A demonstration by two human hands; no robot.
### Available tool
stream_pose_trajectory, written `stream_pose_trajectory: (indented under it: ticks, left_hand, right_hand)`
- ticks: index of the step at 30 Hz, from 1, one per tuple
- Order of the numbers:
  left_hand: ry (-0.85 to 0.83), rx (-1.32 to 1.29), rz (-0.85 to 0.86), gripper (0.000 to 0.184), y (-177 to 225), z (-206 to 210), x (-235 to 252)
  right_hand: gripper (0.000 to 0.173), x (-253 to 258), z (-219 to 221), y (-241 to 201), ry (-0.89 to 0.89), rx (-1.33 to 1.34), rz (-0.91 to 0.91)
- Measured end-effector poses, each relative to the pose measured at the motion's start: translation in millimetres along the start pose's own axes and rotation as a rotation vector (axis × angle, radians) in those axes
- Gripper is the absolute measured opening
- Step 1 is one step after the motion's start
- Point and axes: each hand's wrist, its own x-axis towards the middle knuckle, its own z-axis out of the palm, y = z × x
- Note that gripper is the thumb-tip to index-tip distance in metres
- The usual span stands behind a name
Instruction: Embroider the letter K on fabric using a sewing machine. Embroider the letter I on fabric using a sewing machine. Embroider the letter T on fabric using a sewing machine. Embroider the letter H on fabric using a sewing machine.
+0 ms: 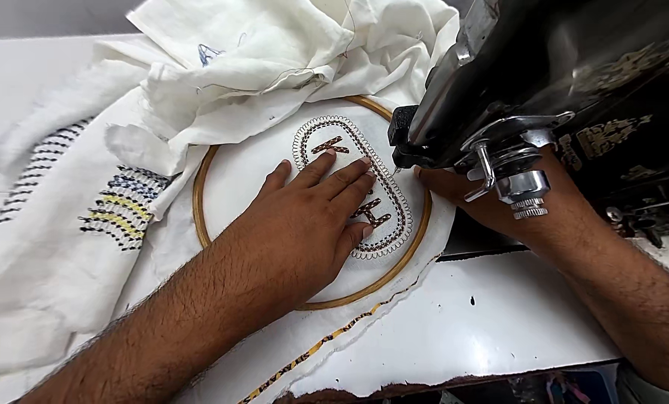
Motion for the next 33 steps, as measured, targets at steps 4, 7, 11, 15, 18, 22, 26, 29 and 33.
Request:
stream_pose_trajectory:
  ticks: [4,7,11,15,18,22,26,29,33]
  left_hand:
    - [-0.002,-0.001,-0.01,0.061,-2,-1,1]
    - [-0.013,0.008,-0.022,0.061,-2,-2,2]
    - [0.006,0.008,-0.021,0.061,-5,0,3]
    - [0.0,0.011,-0.027,0.061,-7,-1,4]
    - [0.002,0.009,-0.031,0.062,-9,0,5]
    - [0.006,0.007,-0.034,0.061,-12,0,5]
    - [0.014,0.002,-0.033,0.061,-14,1,7]
    - [0.019,0.001,-0.03,0.061,-15,0,7]
    - [0.016,-0.004,-0.031,0.061,-16,0,7]
  right_hand:
    - [0.025,13,-77,-85,-0.252,0.004,0.226]
    - [0.024,13,-73,-83,-0.235,-0.018,0.218]
    - [0.02,13,-67,-77,-0.212,-0.007,0.186]
    - [0.022,13,-64,-75,-0.17,0.016,0.155]
    - [0.024,13,-55,-66,-0.149,0.036,0.116]
    - [0.027,12,-40,-51,-0.16,0.095,0.087]
    - [0.023,7,-19,-19,-0.072,0.132,-0.047]
    - [0.02,7,2,3,0.089,0.227,-0.147]
    - [0.031,14,-35,-52,-0.079,0.154,0.067]
